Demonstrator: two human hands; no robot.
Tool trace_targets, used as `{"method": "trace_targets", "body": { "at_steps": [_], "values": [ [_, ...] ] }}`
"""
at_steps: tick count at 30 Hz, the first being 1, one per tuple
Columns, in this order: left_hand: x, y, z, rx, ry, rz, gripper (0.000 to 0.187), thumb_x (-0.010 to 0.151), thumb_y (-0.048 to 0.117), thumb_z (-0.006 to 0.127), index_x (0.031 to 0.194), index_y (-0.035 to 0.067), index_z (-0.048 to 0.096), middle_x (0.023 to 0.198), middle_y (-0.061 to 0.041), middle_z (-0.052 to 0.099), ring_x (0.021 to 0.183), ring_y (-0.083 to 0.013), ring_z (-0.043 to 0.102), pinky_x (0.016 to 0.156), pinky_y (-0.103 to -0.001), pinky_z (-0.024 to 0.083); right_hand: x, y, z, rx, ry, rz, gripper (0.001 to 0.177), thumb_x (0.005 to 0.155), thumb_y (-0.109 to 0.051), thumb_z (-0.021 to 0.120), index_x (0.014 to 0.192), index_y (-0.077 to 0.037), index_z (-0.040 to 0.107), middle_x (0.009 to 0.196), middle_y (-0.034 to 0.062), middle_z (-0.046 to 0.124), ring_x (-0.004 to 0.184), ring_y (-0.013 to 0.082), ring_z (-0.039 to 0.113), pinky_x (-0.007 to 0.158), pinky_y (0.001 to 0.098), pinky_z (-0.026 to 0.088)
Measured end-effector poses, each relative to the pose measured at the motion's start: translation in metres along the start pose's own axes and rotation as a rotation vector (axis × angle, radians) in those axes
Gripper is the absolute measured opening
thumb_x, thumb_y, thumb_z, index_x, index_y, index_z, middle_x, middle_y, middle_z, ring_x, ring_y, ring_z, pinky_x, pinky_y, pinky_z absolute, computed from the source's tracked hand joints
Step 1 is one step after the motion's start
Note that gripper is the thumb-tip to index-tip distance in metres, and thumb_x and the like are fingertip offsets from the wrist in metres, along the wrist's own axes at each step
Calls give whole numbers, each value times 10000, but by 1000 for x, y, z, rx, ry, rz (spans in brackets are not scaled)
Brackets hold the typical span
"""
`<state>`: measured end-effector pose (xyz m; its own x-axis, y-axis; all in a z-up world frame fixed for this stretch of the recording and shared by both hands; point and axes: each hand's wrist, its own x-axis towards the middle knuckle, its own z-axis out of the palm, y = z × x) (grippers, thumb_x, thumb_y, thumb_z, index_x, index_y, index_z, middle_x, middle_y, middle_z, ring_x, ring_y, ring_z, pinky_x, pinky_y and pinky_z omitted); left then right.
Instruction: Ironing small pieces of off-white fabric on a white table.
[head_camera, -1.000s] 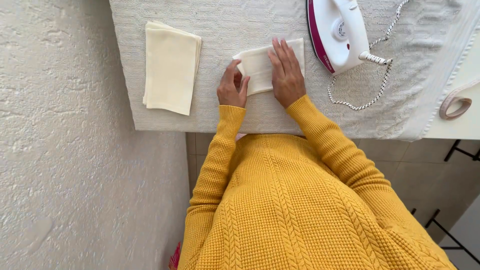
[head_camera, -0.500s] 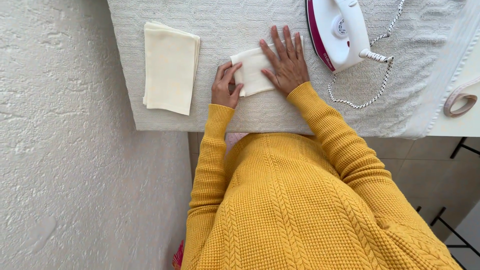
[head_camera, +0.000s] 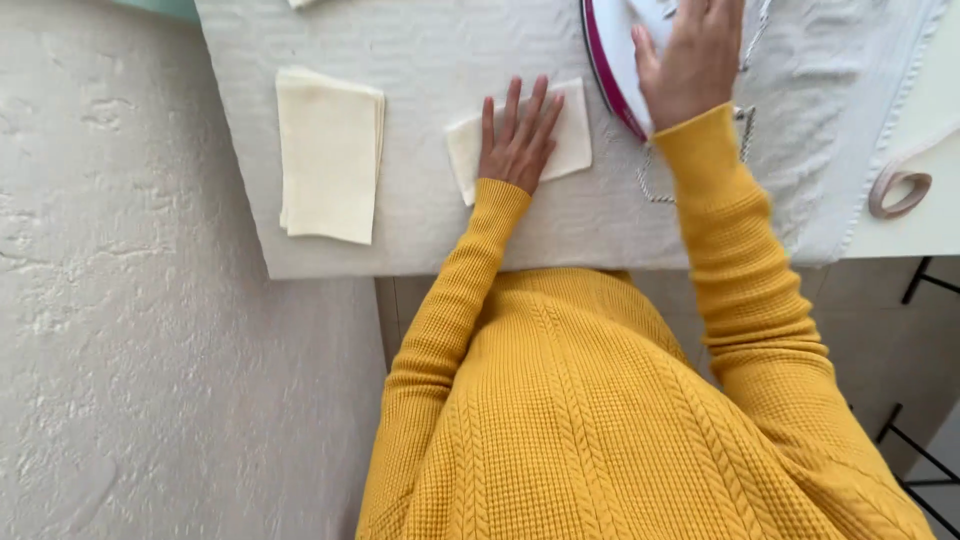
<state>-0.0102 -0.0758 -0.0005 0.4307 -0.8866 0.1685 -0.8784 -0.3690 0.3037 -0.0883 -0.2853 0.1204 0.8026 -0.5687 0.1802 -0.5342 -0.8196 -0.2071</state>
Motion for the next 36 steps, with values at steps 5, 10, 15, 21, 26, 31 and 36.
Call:
{"method": "trace_targets", "body": {
  "at_steps": [5, 10, 15, 21, 26, 31, 36],
  "values": [
    [14, 6, -18, -67, -506, -69, 643, 1085, 539, 311, 1645, 294, 112, 1730, 32, 60, 1589, -219, 15, 1290, -556, 1, 30, 33, 0, 403, -385, 365, 402, 1005, -301, 751, 1186, 28, 607, 1037, 222, 677, 823, 260, 663, 702, 416, 553],
    [-4, -2, 0, -37, -332, -143, 701, 1108, 549, 299, 1676, 190, 99, 1755, -1, 51, 1613, -217, 3, 1308, -534, -56, -6, 25, 2, 604, -517, 402, 416, 1046, -367, 673, 1111, 38, 605, 708, 96, 695, 474, 130, 637, 431, 299, 545],
    [-26, -15, -7, 227, -237, -143, 633, 1145, 449, 317, 1692, 197, 125, 1757, -5, 53, 1620, -241, 12, 1302, -542, -53, -64, -19, 35, 479, -338, 303, 448, 1017, -366, 709, 1084, 64, 600, 764, 222, 701, 600, 322, 685, 515, 426, 549],
    [-47, -26, -15, 38, -160, -217, 681, 1098, 502, 342, 1662, 191, 119, 1734, -17, 30, 1605, -274, 2, 1280, -617, -44, -54, -42, 43, 384, -298, 366, 507, 1017, -409, 723, 1051, 86, 620, 853, 312, 699, 755, 428, 720, 666, 486, 579],
    [-40, -37, -25, 35, -326, -279, 743, 1078, 572, 355, 1667, 180, 128, 1736, -28, 35, 1602, -312, 1, 1281, -617, -26, -60, -40, 47, 464, -302, 385, 508, 1011, -393, 704, 1080, 100, 607, 884, 293, 715, 766, 368, 750, 685, 452, 595],
    [-61, -38, -14, 42, -47, -223, 791, 1063, 620, 382, 1671, 201, 99, 1741, -26, -6, 1606, -355, -44, 1302, -598, -22, -51, -53, 51, 388, -298, 393, 512, 1024, -399, 737, 1029, 102, 632, 849, 293, 707, 762, 393, 718, 676, 476, 572],
    [-57, -46, -13, 24, -32, -221, 813, 1041, 636, 387, 1658, 182, 114, 1733, -28, 1, 1594, -361, -24, 1289, -605, -11, -32, -70, 42, 416, -349, 379, 499, 1019, -399, 702, 1065, 90, 621, 858, 272, 711, 742, 366, 735, 668, 459, 586]
  ]
}}
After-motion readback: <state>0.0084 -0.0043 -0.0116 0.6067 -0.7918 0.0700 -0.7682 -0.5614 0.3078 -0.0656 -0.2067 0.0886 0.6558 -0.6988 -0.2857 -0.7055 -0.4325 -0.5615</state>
